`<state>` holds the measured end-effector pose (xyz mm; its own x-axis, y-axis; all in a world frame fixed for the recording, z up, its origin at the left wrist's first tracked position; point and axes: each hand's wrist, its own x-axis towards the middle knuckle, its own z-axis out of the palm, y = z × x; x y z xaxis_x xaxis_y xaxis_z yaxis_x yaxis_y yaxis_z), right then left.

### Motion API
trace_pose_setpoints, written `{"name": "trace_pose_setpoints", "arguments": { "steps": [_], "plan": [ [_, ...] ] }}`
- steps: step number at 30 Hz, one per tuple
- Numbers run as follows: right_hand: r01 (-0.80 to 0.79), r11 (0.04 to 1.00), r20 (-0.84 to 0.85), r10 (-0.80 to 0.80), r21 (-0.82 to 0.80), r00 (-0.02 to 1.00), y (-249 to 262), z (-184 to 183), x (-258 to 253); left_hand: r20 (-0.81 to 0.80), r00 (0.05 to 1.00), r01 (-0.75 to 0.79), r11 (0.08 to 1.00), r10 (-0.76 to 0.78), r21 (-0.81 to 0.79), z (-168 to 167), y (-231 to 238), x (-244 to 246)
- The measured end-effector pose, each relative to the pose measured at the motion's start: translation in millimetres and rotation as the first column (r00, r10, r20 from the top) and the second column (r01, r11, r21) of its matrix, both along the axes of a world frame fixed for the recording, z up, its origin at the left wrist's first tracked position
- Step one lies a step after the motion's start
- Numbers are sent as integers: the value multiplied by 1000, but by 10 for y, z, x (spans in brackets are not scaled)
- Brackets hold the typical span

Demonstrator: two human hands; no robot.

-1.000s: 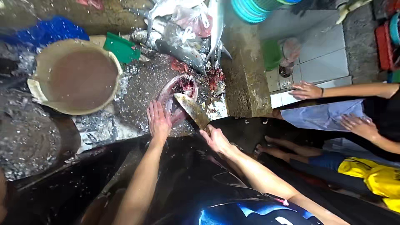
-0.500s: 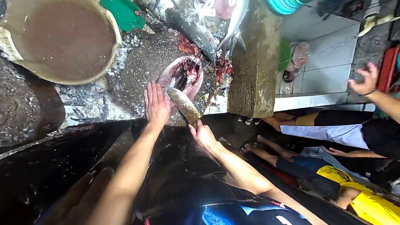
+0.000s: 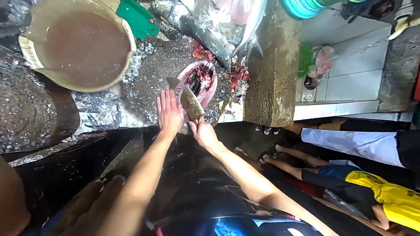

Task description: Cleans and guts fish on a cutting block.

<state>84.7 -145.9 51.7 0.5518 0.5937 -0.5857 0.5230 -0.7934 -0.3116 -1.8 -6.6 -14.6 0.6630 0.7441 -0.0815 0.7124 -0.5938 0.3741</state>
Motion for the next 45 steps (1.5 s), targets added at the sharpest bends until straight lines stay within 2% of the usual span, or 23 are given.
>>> {"name": "trace_pose_setpoints", "arguments": {
  "steps": [4,6,11,13,17,21,23,26,28,30,31,33,34,36,38,40,45],
  "plan": [
    [6,999,-171,1,39,985,-258,20,75,-40,999,11,1000,-12,-15,9,-1,9],
    [62,996,-175,-51,58,983,-355,50,28,-70,997,28,999,-29,-22,34,-8,9],
    [161,979,-31,-158,125,987,362,97,244,-84,995,50,998,-54,-46,55,-30,21],
    [137,975,63,-150,173,987,545,89,320,-78,996,40,999,-43,-35,40,-21,16],
    [143,976,168,-171,164,971,681,49,312,-80,995,53,998,-55,-22,6,0,13],
    [154,977,73,-166,144,983,591,98,418,-88,994,66,997,-68,-25,33,-8,0],
    [201,971,-79,-192,128,978,535,164,548,-84,991,99,994,-103,-49,67,30,15],
    [342,937,-422,-282,72,861,463,217,783,-54,987,147,986,-151,-73,81,204,140],
    [436,900,-642,-350,-28,682,418,328,891,25,994,109,988,-107,-111,75,309,220],
    [447,883,-785,-375,-142,492,337,344,982,163,985,-37,990,60,-139,63,343,212],
    [431,884,-821,-378,-182,428,284,301,1029,196,964,-153,977,181,-149,71,324,194],
    [389,887,-843,-396,-249,364,245,238,1139,175,890,-405,906,422,-125,68,248,184],
    [362,894,-835,-400,-265,378,263,223,1198,152,834,-522,847,531,-94,45,207,193],
    [302,917,-803,-379,-260,460,290,195,1264,101,742,-662,748,663,-43,15,146,214],
    [133,977,-740,-215,-169,637,280,154,1308,47,700,-712,701,713,-38,30,137,265],
    [-61,994,-679,-17,-91,734,181,92,1337,16,675,-737,675,738,-43,23,117,274],
    [-203,977,-694,106,-59,712,71,-23,1481,44,589,-806,591,807,-40,50,118,308]
  ]
}}
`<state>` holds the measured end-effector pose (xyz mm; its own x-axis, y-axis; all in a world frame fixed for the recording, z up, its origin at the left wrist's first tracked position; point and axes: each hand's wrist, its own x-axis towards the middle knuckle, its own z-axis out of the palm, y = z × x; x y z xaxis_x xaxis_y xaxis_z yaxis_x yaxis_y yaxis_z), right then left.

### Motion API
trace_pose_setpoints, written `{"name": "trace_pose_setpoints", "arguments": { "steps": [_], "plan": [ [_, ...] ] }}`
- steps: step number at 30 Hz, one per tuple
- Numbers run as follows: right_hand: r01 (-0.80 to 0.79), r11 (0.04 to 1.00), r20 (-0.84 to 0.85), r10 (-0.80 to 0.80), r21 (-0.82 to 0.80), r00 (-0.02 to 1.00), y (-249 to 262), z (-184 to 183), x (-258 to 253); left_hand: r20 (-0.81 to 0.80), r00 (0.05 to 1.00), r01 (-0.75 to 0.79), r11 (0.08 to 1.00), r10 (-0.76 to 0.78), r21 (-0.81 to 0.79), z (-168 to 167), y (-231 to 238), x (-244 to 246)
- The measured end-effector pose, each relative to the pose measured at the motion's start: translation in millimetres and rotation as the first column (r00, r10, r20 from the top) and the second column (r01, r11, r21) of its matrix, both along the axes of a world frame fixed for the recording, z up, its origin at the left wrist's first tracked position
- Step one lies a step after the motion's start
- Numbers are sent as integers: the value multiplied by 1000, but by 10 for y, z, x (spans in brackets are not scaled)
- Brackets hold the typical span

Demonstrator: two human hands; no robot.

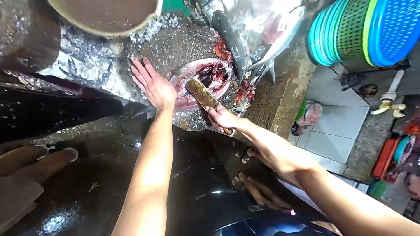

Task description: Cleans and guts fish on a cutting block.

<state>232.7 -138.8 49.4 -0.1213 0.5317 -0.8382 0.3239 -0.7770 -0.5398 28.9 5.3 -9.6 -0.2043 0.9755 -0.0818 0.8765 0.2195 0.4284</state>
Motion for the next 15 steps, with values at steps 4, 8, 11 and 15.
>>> {"name": "trace_pose_setpoints", "arguments": {
  "steps": [4,8,11,15],
  "plan": [
    [-62,998,22,61,29,998,-5,-46,6,9,998,-64,998,64,6,-7,7,-11],
    [-80,996,38,79,37,996,20,-32,1,73,989,-130,991,126,40,-21,10,0],
    [-114,993,73,112,35,991,35,28,-14,96,984,-157,985,149,75,-79,-5,2],
    [-171,985,126,167,22,978,102,109,-74,104,984,-156,985,148,77,-102,19,-42]
  ]
}}
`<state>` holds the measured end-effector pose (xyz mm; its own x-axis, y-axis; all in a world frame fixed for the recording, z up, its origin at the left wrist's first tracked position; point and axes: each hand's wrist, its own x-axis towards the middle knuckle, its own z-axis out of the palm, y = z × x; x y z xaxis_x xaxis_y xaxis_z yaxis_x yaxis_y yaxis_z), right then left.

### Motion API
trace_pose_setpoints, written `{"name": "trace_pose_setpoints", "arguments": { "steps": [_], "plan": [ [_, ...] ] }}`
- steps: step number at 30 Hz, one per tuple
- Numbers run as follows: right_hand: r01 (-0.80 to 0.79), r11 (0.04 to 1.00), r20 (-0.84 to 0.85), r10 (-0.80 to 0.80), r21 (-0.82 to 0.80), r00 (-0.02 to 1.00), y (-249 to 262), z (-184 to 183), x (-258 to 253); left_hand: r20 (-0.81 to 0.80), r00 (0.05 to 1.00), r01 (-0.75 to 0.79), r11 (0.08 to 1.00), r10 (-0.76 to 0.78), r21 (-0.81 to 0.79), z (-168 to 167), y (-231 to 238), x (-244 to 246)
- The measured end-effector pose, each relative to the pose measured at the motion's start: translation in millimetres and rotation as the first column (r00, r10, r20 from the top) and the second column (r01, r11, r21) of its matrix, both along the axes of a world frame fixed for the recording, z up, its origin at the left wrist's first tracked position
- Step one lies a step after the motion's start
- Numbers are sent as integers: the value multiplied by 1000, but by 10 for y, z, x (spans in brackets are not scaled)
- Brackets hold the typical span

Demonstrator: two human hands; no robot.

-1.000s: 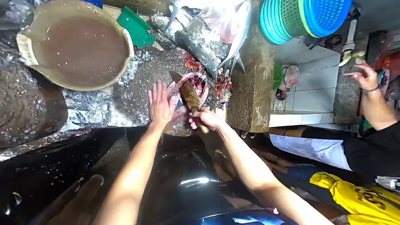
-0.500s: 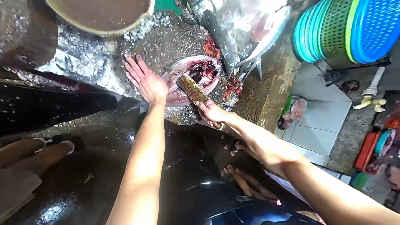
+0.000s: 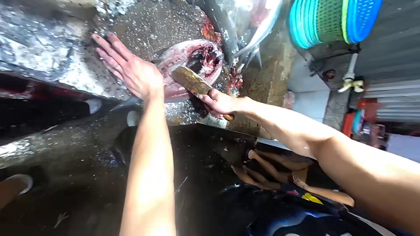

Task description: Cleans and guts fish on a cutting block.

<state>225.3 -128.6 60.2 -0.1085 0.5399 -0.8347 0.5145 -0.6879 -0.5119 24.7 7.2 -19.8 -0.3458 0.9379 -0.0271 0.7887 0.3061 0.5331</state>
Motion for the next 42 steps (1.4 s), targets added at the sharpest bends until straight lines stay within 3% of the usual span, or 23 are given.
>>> {"name": "trace_pose_setpoints", "arguments": {
  "steps": [6,10,14,16,17,18,22,24,27,30,32,33,34,36,39,42],
  "plan": [
    [-92,996,76,91,10,993,152,25,-216,120,993,8,1000,-9,13,-48,-68,-15],
    [-111,966,151,77,233,986,67,-133,-514,141,989,-54,987,32,153,58,-86,-36],
    [-131,989,83,125,71,989,2,-30,-427,114,990,-84,996,87,-30,120,-201,-109],
    [-137,990,79,134,31,988,62,14,-391,77,981,-185,976,177,114,161,-217,-11],
    [-100,995,71,99,19,993,12,-13,-446,114,982,-141,984,153,-109,465,-248,-49],
    [-54,998,65,53,19,997,-28,-51,-533,140,972,-154,964,187,-218,639,-200,-51],
    [255,967,73,-255,10,964,-246,-158,-1236,186,937,-257,945,295,-202,554,-139,-46],
    [365,931,68,-365,11,928,-190,-111,-1472,249,913,-281,941,323,-187,707,-113,-49],
    [418,906,66,-422,61,904,-263,-153,-1603,293,895,-269,931,336,-245,1099,-247,-77],
    [328,941,118,-336,86,934,-490,-2,-1390,325,898,-192,929,297,-317,1372,-247,-182],
    [136,988,217,-150,75,965,-806,276,-1079,320,904,-207,945,285,-255,1006,-194,-277],
    [13,996,286,-38,87,958,-976,400,-903,333,886,-341,940,323,-4,551,-185,-266],
    [-92,989,358,46,114,933,-1130,494,-733,409,874,-345,928,262,142,296,-228,-356],
    [-167,974,461,80,152,884,-1304,620,-472,462,886,-175,954,45,242,196,-558,-595],
    [-61,989,458,-8,136,889,-1010,731,-420,286,929,154,946,-237,284,53,-1047,-789],
    [-118,956,386,5,270,923,-481,721,-676,146,915,335,911,-376,242,-78,-1176,-826]
  ]
}}
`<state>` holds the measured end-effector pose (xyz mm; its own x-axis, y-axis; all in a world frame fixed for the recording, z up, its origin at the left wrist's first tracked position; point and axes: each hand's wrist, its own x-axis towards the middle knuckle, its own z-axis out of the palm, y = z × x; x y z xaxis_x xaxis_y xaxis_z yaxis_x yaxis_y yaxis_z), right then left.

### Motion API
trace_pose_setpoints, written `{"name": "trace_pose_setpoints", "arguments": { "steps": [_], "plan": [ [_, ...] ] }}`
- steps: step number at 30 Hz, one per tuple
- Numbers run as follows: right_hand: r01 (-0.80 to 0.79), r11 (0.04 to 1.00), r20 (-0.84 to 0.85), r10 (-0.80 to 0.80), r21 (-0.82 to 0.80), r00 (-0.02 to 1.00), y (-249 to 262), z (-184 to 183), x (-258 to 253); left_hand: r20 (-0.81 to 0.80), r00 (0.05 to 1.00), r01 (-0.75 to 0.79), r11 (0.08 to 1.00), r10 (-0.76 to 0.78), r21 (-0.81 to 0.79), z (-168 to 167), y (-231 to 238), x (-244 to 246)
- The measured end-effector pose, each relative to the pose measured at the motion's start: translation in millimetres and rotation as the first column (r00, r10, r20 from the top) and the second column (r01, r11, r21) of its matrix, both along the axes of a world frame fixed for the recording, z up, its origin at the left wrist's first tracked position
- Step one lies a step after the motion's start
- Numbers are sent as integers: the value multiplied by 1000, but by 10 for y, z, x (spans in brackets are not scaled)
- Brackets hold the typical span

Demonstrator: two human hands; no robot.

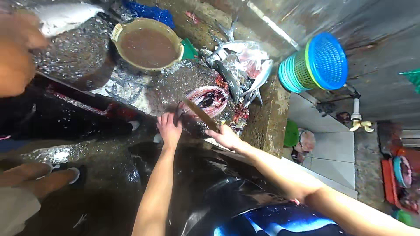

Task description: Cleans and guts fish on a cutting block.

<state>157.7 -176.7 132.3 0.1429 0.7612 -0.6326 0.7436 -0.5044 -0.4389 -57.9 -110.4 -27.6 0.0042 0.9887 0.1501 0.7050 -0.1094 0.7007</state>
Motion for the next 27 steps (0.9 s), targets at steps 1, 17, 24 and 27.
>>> {"name": "trace_pose_setpoints", "arguments": {
  "steps": [1,17,24,27],
  "plan": [
    [-34,997,0,35,76,999,146,-70,-101,-31,999,22,1000,-21,1,-7,16,-23],
    [-185,812,157,116,553,981,925,-468,-674,-118,989,94,995,-89,44,64,38,-117],
    [78,700,-95,-14,710,995,679,-614,-382,-210,965,148,988,-154,-46,433,305,58],
    [281,702,-160,-236,654,959,402,-622,-20,-311,850,360,900,-425,-246,687,599,374]
  ]
}}
